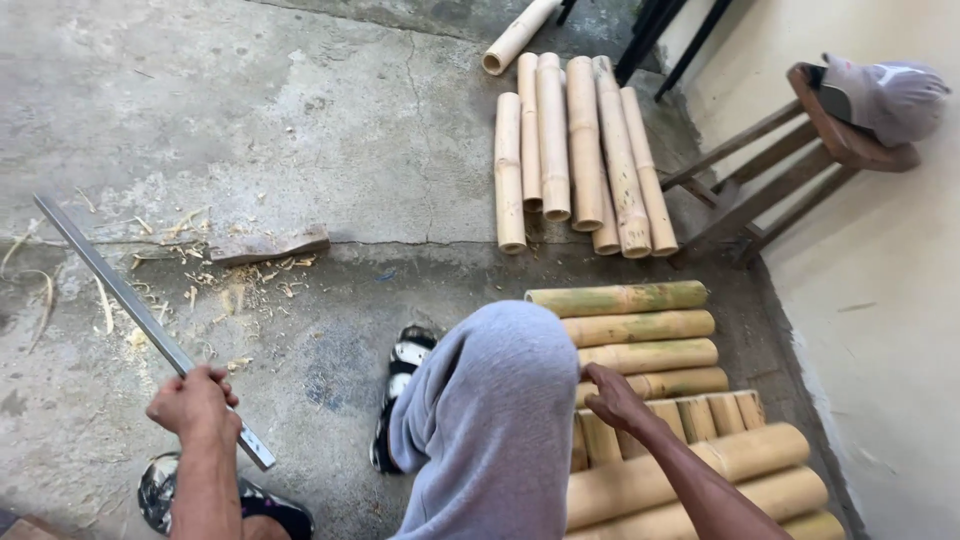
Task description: Measuring and marking bamboo poles for construction.
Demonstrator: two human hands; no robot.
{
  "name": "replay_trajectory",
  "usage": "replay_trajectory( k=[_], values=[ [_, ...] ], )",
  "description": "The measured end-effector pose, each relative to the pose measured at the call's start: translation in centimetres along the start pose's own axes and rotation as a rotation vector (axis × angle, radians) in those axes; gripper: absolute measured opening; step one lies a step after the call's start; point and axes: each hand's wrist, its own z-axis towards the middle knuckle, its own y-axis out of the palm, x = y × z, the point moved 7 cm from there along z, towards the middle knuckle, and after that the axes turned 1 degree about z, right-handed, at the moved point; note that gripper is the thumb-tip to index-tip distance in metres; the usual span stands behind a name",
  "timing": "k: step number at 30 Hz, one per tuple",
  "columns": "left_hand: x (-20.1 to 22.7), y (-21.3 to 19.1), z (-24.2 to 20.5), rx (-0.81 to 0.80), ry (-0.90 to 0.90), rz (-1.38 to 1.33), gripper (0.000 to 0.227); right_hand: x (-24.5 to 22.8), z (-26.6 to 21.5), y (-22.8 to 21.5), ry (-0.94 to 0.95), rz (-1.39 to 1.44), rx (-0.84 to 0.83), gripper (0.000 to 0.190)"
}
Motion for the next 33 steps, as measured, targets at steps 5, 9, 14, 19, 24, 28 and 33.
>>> replay_trajectory(
  k=[5, 9, 14, 19, 24, 28, 33],
  values=[
    [-4.2, -1.2, 2.2, 0.098, -0.028, 0.182, 0.005, -3.6, 12.0, -1.3, 0.102, 0.206, 0.009, 0.048],
    [-7.8, -2.4, 4.6, 0.187, 0.059, 0.374, 0.006, -1.3, 25.5, -2.2, 0.074, 0.346, 0.296, 0.067],
    [-10.4, -3.9, 5.6, 0.268, 0.237, 0.643, 0.011, -0.6, 36.8, -1.8, 0.249, 0.472, 0.436, 0.064],
    [-11.8, -3.7, 4.7, 0.323, 0.416, 0.784, 0.023, -3.5, 39.8, -1.3, 0.403, 0.424, 0.513, 0.071],
    [-12.7, -2.1, 5.3, 0.272, 0.426, 0.701, 0.023, -8.6, 40.6, -1.1, 0.399, 0.695, 0.380, 0.114],
    [-12.9, -1.9, 5.3, 0.278, 0.569, 0.734, 0.028, -11.9, 40.4, -1.4, 0.436, 0.949, 0.145, 0.104],
    [-11.9, -0.9, 4.6, 0.225, 0.410, 0.576, 0.024, -15.0, 38.0, -2.8, 0.200, 1.408, -0.055, 0.083]
  ],
)
